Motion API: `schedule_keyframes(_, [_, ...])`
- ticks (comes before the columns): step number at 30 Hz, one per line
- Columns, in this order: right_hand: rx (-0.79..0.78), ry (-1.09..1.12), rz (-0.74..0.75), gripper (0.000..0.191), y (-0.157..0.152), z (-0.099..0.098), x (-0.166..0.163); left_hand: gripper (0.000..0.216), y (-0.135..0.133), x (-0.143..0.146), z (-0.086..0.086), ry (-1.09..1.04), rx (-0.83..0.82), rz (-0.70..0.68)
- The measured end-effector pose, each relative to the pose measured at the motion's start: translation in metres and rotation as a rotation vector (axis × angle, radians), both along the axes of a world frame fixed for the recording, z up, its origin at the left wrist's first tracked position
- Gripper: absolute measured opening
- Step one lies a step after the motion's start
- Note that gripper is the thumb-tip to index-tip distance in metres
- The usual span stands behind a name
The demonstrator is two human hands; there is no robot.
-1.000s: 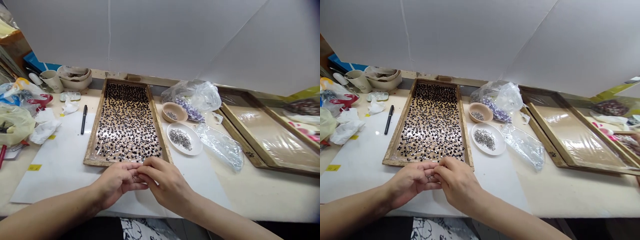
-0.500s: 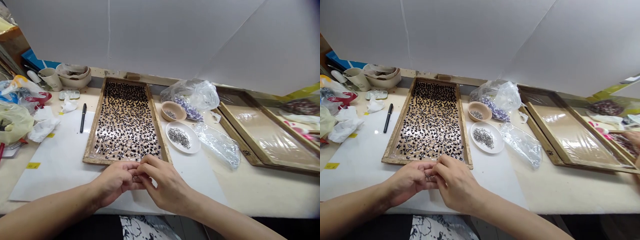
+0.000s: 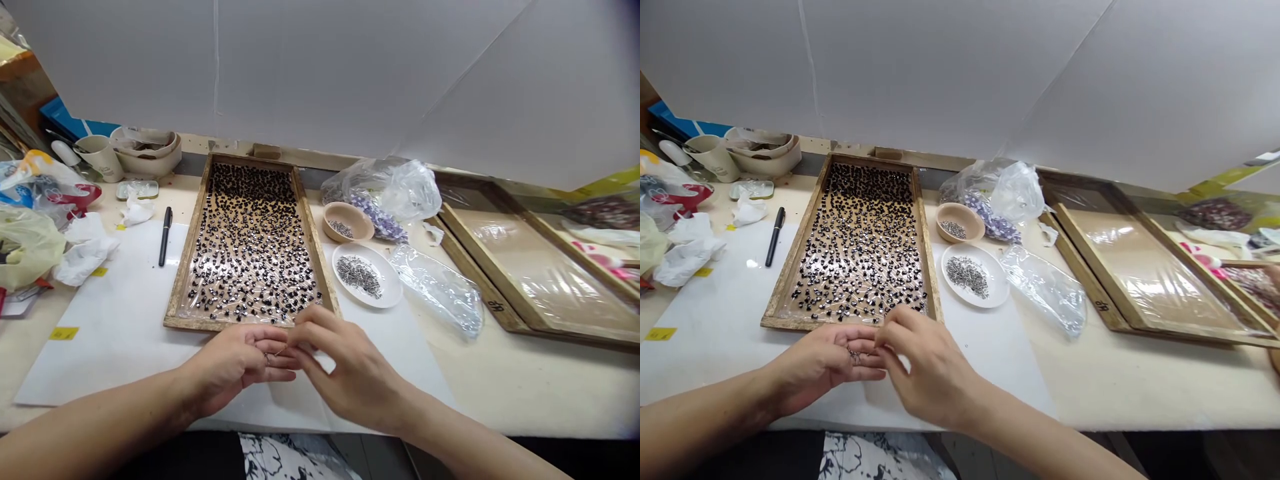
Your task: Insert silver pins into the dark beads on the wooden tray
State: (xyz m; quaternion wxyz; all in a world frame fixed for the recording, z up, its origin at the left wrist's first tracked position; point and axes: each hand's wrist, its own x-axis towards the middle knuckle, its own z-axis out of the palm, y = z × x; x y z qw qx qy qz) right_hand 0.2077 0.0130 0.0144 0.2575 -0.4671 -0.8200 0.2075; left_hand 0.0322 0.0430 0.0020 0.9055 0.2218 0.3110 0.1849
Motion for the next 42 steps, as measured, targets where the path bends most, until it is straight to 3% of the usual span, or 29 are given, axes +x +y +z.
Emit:
schedule_keyframes(3, [0.008, -0.001, -0.041, 0.012, 0.012, -0.002, 0.015, 0.039, -0.001, 0.0, 0.003, 0.102, -0.036, -0.03])
schedule_keyframes(8, [0.058, -0.117, 0.037, 0.016, 0.035, -0.014, 0.027, 0.047, -0.004, 0.0, 0.004, 0.207, -0.044, -0.101])
schedule_keyframes(13, [0.082, -0.23, 0.112, 0.02, 0.046, -0.018, 0.025, 0.042, -0.004, 0.0, 0.002, 0.225, -0.011, -0.096])
schedule_keyframes(34, [0.029, -0.261, 0.153, 0.021, 0.05, -0.019, 0.022, 0.041, -0.003, 0.0, 0.0, 0.205, -0.018, -0.091])
schedule_keyframes(42, [0.03, -0.178, 0.128, 0.02, 0.049, -0.023, 0.023, 0.039, -0.003, -0.002, 0.0, 0.172, -0.009, -0.073])
